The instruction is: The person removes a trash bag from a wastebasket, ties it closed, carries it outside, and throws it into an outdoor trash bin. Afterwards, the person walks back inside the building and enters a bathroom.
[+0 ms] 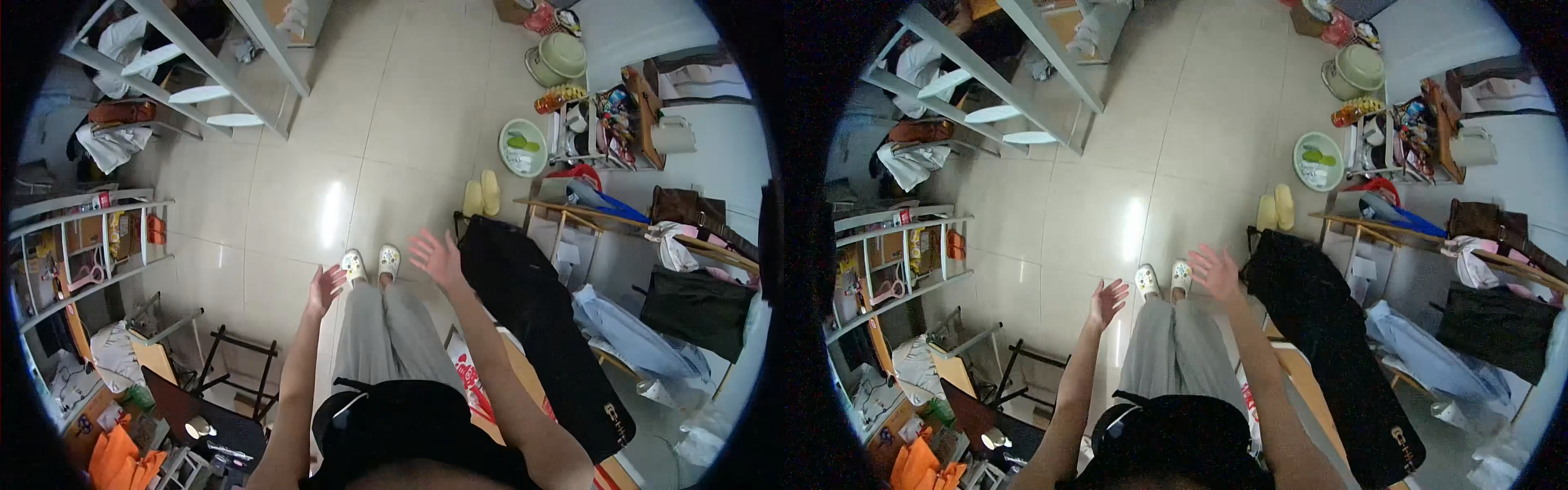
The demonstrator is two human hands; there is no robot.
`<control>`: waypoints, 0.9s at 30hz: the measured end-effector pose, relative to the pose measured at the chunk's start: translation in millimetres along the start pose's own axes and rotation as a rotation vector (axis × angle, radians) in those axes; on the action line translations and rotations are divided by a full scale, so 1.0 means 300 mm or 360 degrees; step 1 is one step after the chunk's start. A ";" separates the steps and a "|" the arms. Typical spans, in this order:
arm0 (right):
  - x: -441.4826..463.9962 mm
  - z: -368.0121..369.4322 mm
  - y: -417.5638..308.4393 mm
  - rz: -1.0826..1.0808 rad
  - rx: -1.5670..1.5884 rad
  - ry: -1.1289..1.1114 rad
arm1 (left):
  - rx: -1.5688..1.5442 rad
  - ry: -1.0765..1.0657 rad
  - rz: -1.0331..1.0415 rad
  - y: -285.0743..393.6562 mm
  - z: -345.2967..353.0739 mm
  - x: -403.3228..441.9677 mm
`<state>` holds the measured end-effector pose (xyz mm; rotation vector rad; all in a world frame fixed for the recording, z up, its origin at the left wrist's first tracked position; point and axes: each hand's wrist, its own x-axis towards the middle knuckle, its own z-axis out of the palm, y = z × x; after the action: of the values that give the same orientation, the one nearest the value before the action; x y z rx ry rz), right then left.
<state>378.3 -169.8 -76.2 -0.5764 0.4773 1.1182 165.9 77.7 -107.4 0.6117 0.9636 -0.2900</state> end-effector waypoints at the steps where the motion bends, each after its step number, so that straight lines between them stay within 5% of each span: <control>1: 0.002 0.001 0.008 -0.0005 -0.0089 -0.0032 | 0.0129 0.0117 0.0017 0.006 -0.001 0.003; 7: -0.064 -0.062 -0.061 -0.0030 -0.0075 0.0115 | 0.0561 0.0885 0.0155 -0.118 -0.206 0.078; 10: -0.142 -0.086 -0.208 -0.0255 0.0279 0.0214 | 0.0802 0.1168 -0.0238 -0.286 -0.409 0.133; 11: -0.171 -0.099 -0.257 -0.0310 0.0163 0.0206 | 0.0860 0.1237 -0.0522 -0.316 -0.413 0.100; 13: -0.218 -0.091 -0.364 -0.0395 0.0016 0.0179 | 0.0835 0.1139 -0.0287 -0.538 -0.532 0.119; 16: -0.265 -0.064 -0.449 -0.0454 -0.0147 0.0379 | 0.1168 0.1318 -0.1015 -0.799 -0.492 0.002; 17: -0.267 -0.065 -0.461 -0.0422 -0.0242 0.0397 | 0.1150 0.1320 -0.1003 -0.865 -0.517 -0.060; 18: -0.268 -0.064 -0.462 -0.0389 -0.0332 0.0415 | 0.1946 0.0360 -0.0609 -0.920 -0.548 -0.128; 20: -0.266 -0.068 -0.453 -0.0358 -0.0433 0.0417 | 0.2581 -0.0667 -0.0111 -1.019 -0.533 -0.183; 22: -0.269 -0.091 -0.433 -0.0447 -0.0336 0.0487 | 0.2002 0.0891 -0.0734 -1.114 -0.409 -0.163; 27: -0.227 -0.109 -0.463 -0.0492 -0.0268 0.0611 | 0.1351 0.0803 -0.0081 -0.967 -0.306 -0.169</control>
<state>479.9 -282.7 -32.5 -0.9869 0.6030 0.7561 -66.0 -99.5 -206.7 1.4860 1.3357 -0.6190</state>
